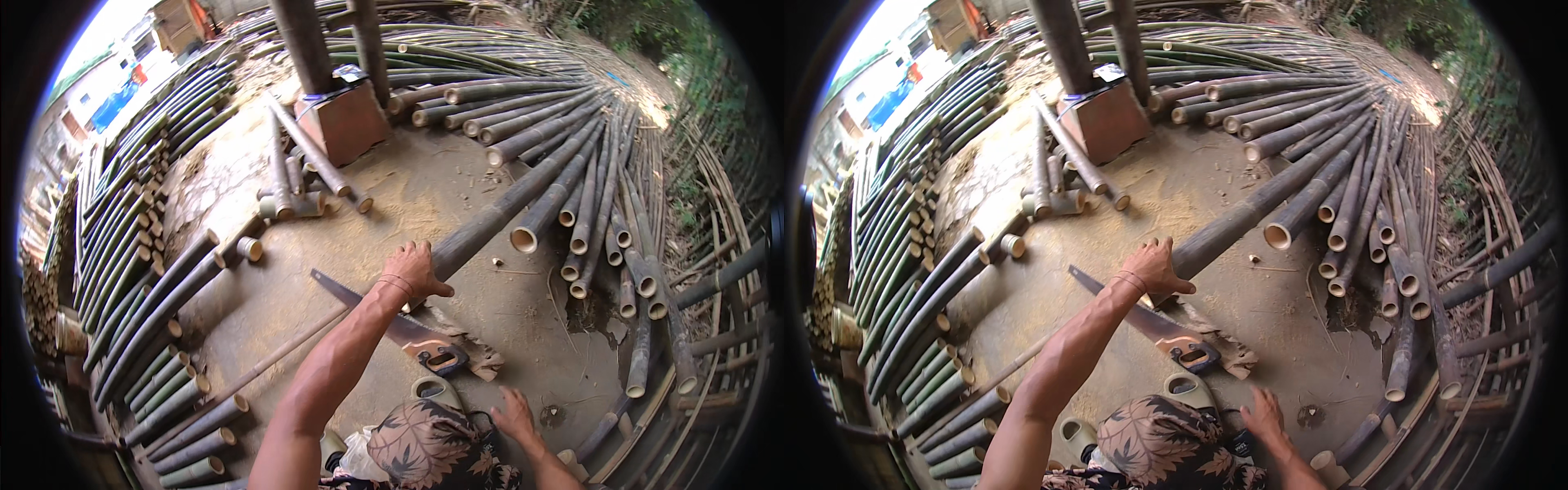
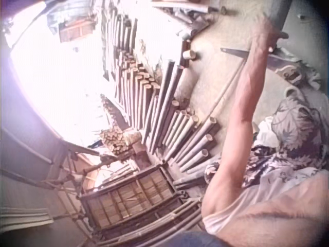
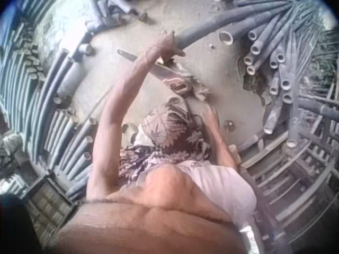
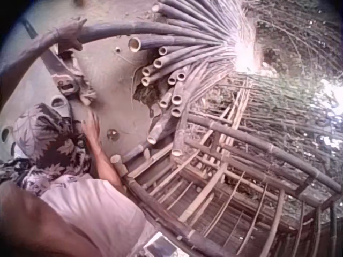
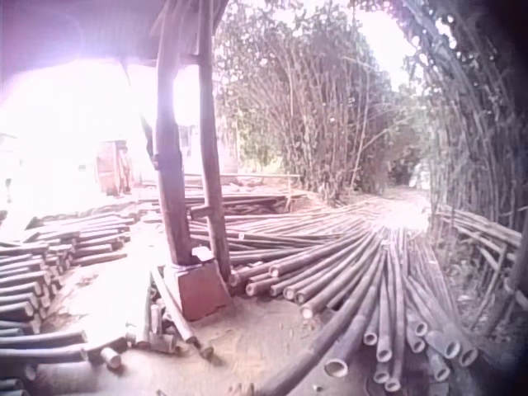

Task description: The person measures a bamboo pole with a tape measure and then saws through the pole with a hand saw.

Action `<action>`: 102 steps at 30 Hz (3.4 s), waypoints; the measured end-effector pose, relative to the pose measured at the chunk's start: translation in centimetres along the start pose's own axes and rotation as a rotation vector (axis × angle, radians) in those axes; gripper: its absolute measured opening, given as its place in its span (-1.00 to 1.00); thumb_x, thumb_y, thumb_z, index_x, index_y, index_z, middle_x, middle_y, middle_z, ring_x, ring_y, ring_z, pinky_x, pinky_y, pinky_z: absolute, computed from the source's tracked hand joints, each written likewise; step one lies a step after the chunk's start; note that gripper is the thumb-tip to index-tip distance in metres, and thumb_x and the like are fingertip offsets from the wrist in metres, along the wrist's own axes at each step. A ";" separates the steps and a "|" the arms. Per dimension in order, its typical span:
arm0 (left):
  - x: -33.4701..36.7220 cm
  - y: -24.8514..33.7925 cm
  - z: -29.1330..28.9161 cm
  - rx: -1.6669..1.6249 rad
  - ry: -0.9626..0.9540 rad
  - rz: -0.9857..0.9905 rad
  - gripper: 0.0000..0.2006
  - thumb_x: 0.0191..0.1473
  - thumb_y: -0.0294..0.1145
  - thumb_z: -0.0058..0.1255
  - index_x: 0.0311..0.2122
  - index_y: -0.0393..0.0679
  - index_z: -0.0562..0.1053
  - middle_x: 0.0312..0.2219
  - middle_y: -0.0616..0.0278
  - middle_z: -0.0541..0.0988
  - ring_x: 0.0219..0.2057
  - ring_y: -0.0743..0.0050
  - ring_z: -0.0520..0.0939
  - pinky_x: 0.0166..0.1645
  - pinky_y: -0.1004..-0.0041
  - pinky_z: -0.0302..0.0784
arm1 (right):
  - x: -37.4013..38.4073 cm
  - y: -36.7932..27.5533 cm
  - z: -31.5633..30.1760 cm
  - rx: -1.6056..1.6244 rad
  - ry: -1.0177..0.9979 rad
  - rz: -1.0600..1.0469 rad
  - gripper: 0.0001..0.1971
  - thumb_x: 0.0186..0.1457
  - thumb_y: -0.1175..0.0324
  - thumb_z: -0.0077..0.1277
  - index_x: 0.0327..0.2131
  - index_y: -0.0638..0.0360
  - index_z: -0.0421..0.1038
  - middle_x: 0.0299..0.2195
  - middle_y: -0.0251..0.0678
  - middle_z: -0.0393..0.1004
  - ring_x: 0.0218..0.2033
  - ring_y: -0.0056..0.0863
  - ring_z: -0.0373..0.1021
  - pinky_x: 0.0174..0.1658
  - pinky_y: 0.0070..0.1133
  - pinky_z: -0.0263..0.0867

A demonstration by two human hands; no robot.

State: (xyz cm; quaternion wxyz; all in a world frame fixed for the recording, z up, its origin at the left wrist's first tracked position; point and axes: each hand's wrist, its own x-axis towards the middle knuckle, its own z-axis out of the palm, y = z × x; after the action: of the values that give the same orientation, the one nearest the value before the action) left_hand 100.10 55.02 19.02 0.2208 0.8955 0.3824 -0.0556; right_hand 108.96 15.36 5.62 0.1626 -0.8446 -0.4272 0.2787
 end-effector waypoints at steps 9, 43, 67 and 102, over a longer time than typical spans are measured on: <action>8.1 3.4 3.5 0.040 -0.107 -0.069 -0.28 -0.38 -0.17 0.30 -0.05 -0.26 0.32 -0.28 -0.15 0.60 -0.21 -0.06 0.65 -0.08 0.21 0.57 | -2.3 1.3 0.2 -0.012 -0.148 0.164 -0.38 -0.03 0.27 0.14 0.12 0.17 0.21 0.00 0.02 0.29 0.05 0.00 0.25 0.09 -0.27 0.26; -51.2 -18.1 -12.0 0.578 0.024 -0.833 -0.08 -0.57 -0.26 0.42 0.07 -0.12 0.26 -0.04 0.07 0.41 0.08 0.04 0.38 0.17 0.20 0.31 | 8.5 -3.8 -2.0 -0.222 0.207 -1.131 -0.46 0.05 0.42 -0.12 0.17 0.17 0.26 -0.57 -0.24 0.50 -0.60 -0.39 0.48 -0.52 -0.44 0.43; 4.3 -4.9 6.9 0.138 0.014 -0.226 -0.54 0.22 -0.31 -0.20 0.18 -0.29 0.23 0.04 -0.14 0.43 0.02 -0.17 0.52 -0.01 -0.38 0.36 | -21.3 -17.4 -12.2 0.431 0.842 0.233 -0.43 -0.01 0.37 0.02 0.09 0.46 0.30 -0.29 -0.21 0.51 -0.48 -0.66 0.36 -0.37 -0.69 0.30; -21.1 -10.9 -1.6 0.187 -0.070 -0.115 -0.29 -0.41 -0.07 0.28 -0.13 -0.29 0.33 -0.33 -0.13 0.56 -0.23 -0.10 0.59 -0.13 0.17 0.50 | -8.5 -14.8 -13.6 0.927 0.524 -0.313 -0.37 0.12 0.36 -0.07 0.24 0.40 0.06 -0.29 -0.17 0.52 -0.48 -0.55 0.40 -0.40 -0.65 0.33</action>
State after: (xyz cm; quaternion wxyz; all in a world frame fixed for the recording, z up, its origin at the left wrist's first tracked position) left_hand 77.42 48.41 22.30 0.1457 0.8864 0.4182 -0.1348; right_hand 103.80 16.61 26.80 0.6576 -0.6523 -0.3254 0.1905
